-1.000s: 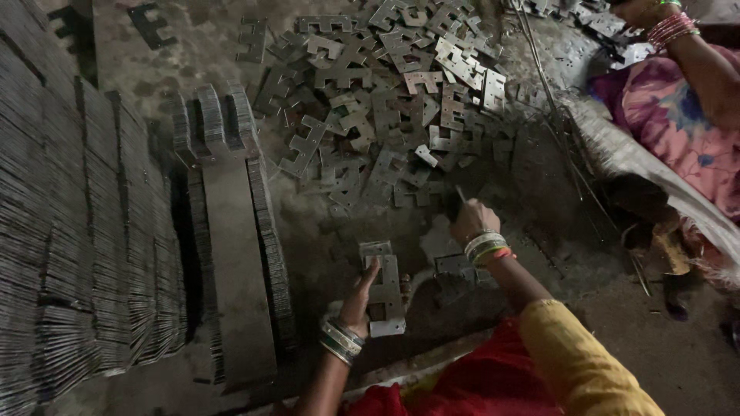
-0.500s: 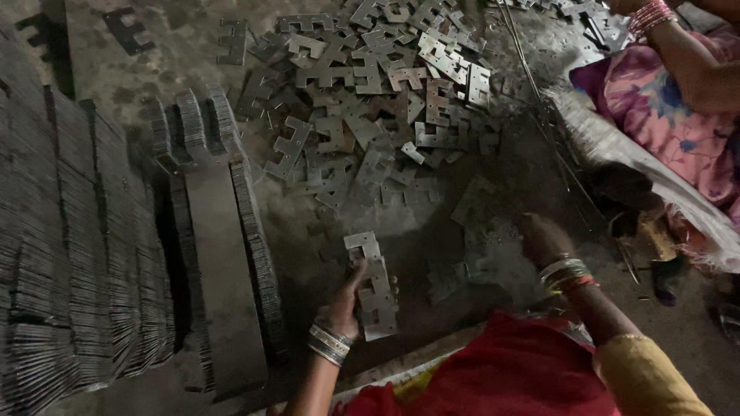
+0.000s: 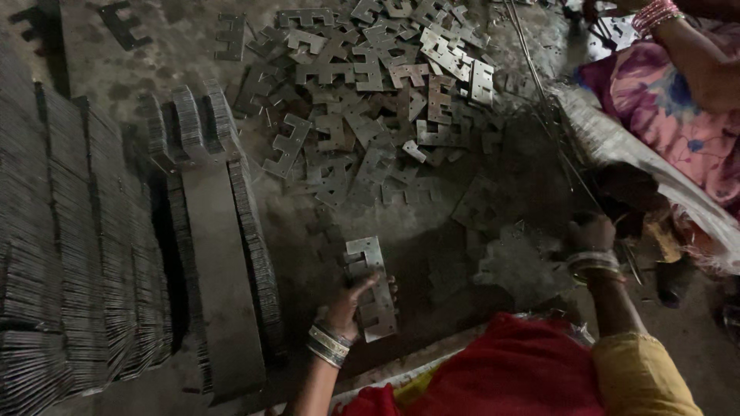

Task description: The person sits on the floor and repeatedly picks up small metal brackets from a pile, aligns them, and places them into a vertical stack. The person handles the parts one at a time, occasionally adjusting the stack to keep it aligned.

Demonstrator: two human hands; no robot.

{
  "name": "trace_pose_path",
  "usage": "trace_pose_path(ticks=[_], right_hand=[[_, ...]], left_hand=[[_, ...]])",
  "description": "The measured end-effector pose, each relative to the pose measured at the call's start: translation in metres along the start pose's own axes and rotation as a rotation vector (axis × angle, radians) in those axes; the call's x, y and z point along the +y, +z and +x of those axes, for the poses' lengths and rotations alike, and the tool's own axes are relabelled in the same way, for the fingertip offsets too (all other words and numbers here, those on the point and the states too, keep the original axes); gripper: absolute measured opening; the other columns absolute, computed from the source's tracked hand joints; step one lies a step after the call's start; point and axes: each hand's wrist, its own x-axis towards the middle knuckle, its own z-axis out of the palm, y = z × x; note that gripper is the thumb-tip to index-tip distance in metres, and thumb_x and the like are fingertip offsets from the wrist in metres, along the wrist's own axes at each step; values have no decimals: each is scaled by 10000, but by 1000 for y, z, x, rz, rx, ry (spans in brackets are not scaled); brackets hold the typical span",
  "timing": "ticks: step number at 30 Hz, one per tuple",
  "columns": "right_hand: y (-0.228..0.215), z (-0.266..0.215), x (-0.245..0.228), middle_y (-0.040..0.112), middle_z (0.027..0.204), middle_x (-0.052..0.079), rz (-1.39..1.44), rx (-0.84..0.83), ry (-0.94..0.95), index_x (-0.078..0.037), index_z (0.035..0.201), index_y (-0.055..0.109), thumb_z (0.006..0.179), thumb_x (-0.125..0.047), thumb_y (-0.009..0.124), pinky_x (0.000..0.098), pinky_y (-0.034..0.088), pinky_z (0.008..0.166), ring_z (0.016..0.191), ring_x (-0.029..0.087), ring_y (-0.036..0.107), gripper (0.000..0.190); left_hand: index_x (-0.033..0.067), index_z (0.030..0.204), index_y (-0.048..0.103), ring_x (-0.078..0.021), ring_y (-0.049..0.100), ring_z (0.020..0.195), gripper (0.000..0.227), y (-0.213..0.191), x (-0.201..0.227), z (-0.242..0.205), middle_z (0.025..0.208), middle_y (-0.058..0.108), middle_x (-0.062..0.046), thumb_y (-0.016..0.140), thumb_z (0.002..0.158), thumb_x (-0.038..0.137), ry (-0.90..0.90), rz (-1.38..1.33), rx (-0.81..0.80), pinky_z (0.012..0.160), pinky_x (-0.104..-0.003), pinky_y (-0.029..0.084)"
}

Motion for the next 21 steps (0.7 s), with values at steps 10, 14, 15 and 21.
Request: trace_pose_path(ticks=[10, 14, 15, 21], right_hand=[[-8, -92, -117, 750, 1113, 168, 652, -612, -42, 119, 1233, 704, 807, -66, 769, 352, 581, 838, 983, 240, 714, 469], [12, -113, -140, 780, 1119, 153, 533, -636, -26, 53, 1219, 710, 772, -86, 784, 368, 603, 831, 983, 251, 741, 473], [17, -113, -138, 781, 1116, 140, 508, -625, -84, 41, 1210, 721, 761, -85, 795, 361, 593, 841, 989, 238, 732, 472], [15, -53, -76, 789, 1011, 190, -287, -166, -230, -79, 1098, 812, 826, -248, 771, 445, 612, 818, 916, 322, 774, 322]], left_hand=[[72, 1242, 715, -161, 710, 1080, 309, -24, -16, 21, 1220, 747, -35, 577, 978, 153, 459, 752, 52, 962, -403, 577], [60, 1182, 758, -170, 711, 1017, 236, -24, -22, 20, 1166, 755, -57, 615, 995, 77, 492, 806, 42, 923, -408, 590], [51, 1142, 756, -170, 714, 1016, 181, -17, -18, 18, 1148, 764, -64, 661, 989, 63, 417, 575, 40, 923, -415, 593], [35, 1235, 704, -162, 788, 1016, 250, -9, -9, 9, 1142, 802, -82, 584, 1024, 94, 308, 392, -66, 930, -369, 636]])
